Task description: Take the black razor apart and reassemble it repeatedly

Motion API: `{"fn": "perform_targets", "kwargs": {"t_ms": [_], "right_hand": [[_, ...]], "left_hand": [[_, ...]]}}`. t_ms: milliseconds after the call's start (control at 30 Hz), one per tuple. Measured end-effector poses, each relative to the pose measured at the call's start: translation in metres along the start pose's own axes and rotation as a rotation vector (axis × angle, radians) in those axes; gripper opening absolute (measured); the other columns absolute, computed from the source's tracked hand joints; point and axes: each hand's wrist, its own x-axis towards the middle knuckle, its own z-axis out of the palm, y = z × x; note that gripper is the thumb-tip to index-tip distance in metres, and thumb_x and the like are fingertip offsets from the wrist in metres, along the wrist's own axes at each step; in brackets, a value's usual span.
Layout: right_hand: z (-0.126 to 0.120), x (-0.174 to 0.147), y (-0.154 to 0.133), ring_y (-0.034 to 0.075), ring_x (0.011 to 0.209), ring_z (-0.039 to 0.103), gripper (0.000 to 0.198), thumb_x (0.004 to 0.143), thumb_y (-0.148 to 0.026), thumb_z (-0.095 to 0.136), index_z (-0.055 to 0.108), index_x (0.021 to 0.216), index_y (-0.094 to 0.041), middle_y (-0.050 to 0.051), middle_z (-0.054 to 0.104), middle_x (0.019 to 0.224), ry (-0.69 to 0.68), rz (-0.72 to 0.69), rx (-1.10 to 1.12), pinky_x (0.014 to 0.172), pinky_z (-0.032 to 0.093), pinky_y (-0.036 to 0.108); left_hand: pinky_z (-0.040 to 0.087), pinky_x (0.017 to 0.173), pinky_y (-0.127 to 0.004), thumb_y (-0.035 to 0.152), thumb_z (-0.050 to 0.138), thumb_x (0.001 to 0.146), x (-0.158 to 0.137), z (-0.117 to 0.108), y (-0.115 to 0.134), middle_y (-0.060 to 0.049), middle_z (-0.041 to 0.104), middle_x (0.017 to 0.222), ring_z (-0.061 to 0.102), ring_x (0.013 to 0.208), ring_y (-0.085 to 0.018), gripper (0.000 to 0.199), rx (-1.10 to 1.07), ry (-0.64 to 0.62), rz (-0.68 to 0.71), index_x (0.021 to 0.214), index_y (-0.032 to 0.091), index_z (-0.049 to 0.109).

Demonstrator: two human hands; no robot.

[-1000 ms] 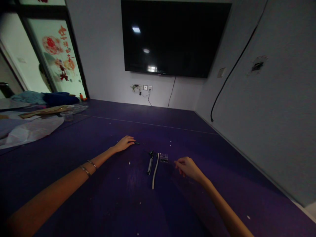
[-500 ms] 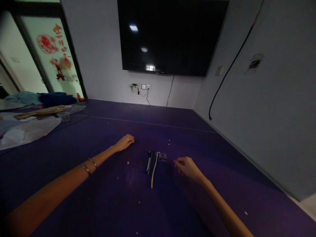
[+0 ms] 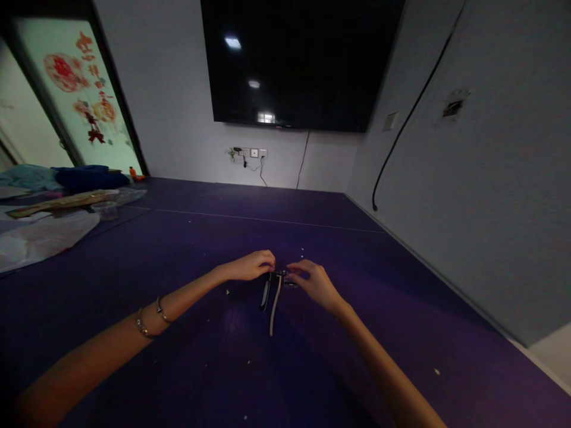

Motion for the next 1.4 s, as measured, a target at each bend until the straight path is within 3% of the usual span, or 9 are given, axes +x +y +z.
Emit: {"fn": "perform_targets", "kwargs": {"t_ms": [167,267,367,500,700,1033,1400], "right_hand": [[0.002,0.000,-0.001,0.014,0.069,0.060,0.021,0.078,-0.032,0.055,0.069,0.086,-0.017,0.005,0.067,0.084,-0.040,0.029,0.026,0.066,0.048,0.025],[0.002,-0.001,0.004,0.012,0.060,0.058,0.026,0.079,-0.034,0.053,0.069,0.087,-0.016,0.006,0.067,0.086,-0.037,0.094,0.061,0.054,0.047,0.023],[0.001,0.002,0.013,0.011,0.055,0.056,0.027,0.077,-0.035,0.054,0.069,0.087,-0.014,0.006,0.067,0.086,-0.028,0.138,0.079,0.051,0.048,0.023],[0.000,0.009,0.029,0.012,0.056,0.058,0.025,0.075,-0.031,0.055,0.069,0.087,-0.013,0.007,0.069,0.086,-0.007,0.219,0.064,0.049,0.047,0.022],[0.009,0.018,0.047,0.012,0.055,0.058,0.023,0.075,-0.023,0.054,0.070,0.087,-0.011,0.006,0.070,0.079,-0.058,0.266,-0.021,0.050,0.046,0.022],[0.018,0.023,0.056,0.018,0.081,0.065,0.023,0.076,-0.016,0.051,0.072,0.084,-0.015,0.007,0.072,0.086,-0.119,0.125,-0.148,0.076,0.047,0.027],[0.024,0.021,0.069,0.019,0.077,0.064,0.025,0.077,-0.017,0.048,0.072,0.084,-0.017,0.008,0.071,0.085,-0.104,0.029,-0.202,0.071,0.046,0.027]], "left_hand": [[0.042,0.082,-0.028,0.008,0.046,0.079,0.005,0.000,0.020,-0.008,0.061,0.089,0.055,0.087,-0.017,0.018,-0.013,0.018,0.013,0.080,0.014,0.063],[0.042,0.083,-0.029,0.012,0.046,0.082,0.008,-0.001,0.023,-0.007,0.062,0.090,0.056,0.087,-0.017,0.017,-0.029,0.020,-0.007,0.082,0.015,0.064],[0.041,0.087,-0.031,0.020,0.048,0.084,0.009,0.003,0.021,-0.008,0.063,0.098,0.056,0.094,-0.018,0.018,-0.045,0.051,-0.040,0.092,0.016,0.063],[0.037,0.095,-0.036,0.029,0.057,0.080,0.009,0.017,0.012,-0.012,0.057,0.117,0.051,0.110,-0.023,0.036,-0.013,0.120,-0.118,0.113,0.016,0.055],[0.039,0.094,-0.039,0.026,0.064,0.072,0.016,0.047,0.001,-0.016,0.057,0.114,0.050,0.111,-0.028,0.045,0.102,0.025,-0.129,0.113,0.012,0.054],[0.033,0.100,-0.042,0.025,0.059,0.075,0.025,0.064,-0.004,-0.018,0.055,0.121,0.044,0.120,-0.030,0.042,0.166,-0.045,-0.140,0.115,0.011,0.053],[0.023,0.106,-0.044,0.027,0.057,0.077,0.022,0.066,-0.003,-0.009,0.058,0.118,0.044,0.120,-0.023,0.037,0.197,-0.039,-0.139,0.112,0.016,0.051]]}}
